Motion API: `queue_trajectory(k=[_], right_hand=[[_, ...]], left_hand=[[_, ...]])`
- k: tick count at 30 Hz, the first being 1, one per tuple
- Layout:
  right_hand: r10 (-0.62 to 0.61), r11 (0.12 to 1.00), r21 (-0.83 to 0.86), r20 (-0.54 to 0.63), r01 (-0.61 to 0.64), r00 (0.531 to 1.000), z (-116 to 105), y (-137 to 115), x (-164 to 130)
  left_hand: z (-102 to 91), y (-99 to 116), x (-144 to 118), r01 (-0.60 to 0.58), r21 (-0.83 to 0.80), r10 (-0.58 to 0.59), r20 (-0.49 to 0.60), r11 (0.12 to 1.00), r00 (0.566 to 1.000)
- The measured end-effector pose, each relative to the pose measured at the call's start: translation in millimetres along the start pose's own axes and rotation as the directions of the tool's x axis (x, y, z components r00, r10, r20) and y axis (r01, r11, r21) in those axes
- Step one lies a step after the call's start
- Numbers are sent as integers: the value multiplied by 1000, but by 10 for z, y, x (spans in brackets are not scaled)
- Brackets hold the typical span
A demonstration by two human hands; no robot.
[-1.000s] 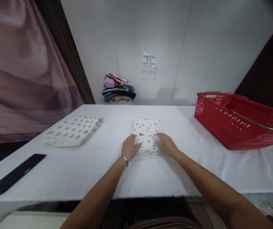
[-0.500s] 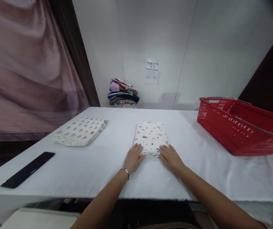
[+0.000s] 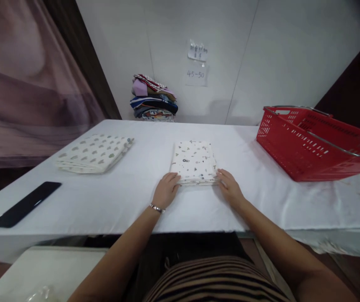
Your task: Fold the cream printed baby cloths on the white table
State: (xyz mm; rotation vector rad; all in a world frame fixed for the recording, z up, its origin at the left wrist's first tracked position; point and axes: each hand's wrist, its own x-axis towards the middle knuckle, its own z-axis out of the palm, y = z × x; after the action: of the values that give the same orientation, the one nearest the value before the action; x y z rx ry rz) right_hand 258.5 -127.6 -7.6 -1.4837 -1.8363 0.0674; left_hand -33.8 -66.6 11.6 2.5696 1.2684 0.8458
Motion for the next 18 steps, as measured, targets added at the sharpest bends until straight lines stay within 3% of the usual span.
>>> queue_trajectory(k=[8,13,18], right_hand=[[154,987,45,23,-155,988,-94,19,-59],[202,970,134,12,-202,979,-119,-5,-10],[401,875,297,-4,-381,916,-157,-40,36]], left_hand=[[-54,-5,17,60,45,-63,49,997,997],[-24,146,122,-25,38,22,81,999,996],[46,194,188,-24,41,19,107,999,994]])
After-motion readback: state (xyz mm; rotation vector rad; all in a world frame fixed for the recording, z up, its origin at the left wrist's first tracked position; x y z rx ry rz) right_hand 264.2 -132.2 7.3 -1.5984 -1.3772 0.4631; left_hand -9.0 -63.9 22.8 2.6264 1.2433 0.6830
